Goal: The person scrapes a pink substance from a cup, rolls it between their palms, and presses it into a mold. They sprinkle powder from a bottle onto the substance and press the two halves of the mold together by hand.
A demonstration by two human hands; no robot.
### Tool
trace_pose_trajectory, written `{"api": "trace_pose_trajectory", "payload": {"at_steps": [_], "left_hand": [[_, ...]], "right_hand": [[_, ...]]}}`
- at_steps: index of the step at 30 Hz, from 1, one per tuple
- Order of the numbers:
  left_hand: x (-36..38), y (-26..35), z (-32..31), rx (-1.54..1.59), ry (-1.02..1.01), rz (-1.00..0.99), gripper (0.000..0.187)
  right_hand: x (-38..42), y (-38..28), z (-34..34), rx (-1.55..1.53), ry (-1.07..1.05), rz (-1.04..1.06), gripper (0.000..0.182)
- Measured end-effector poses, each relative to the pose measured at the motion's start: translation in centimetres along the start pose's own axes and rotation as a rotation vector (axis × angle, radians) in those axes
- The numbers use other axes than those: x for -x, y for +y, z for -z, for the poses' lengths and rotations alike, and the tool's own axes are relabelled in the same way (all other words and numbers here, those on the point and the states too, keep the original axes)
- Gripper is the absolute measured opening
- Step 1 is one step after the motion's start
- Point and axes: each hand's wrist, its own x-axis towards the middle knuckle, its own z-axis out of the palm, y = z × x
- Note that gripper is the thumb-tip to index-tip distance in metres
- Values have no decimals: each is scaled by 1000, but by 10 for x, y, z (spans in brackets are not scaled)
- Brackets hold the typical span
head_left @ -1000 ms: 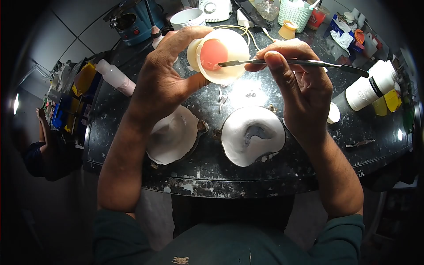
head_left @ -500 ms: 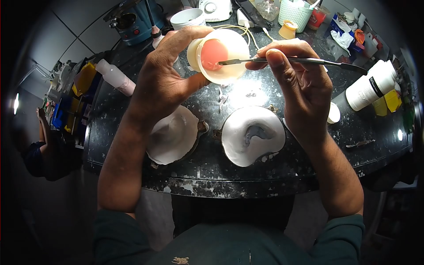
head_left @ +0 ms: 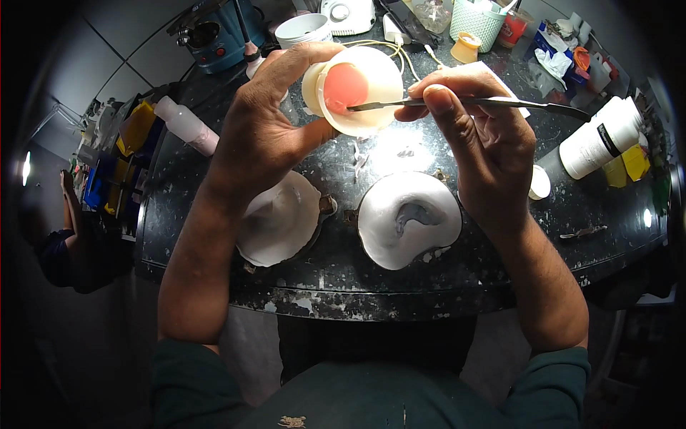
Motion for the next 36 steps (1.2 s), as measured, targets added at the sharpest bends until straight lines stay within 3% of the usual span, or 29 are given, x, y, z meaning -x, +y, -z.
{"api": "trace_pose_trajectory", "payload": {"at_steps": [5,11,20,23,36], "left_hand": [[0,0,-1,-8,5,-1,57],[0,-1,-1,-15,5,-7,56],[3,-5,-1,-18,3,30,57],[1,-3,-2,-10,20,-1,57],[1,4,1,-75,21,48,56]], "right_hand": [[1,-2,1,2,-40,-33,17],[-2,-1,7,-95,63,-132,24],[-7,-4,12,-371,127,-210,27],[-4,-2,10,-162,94,-191,26],[1,0,4,-60,25,-163,18]]}}
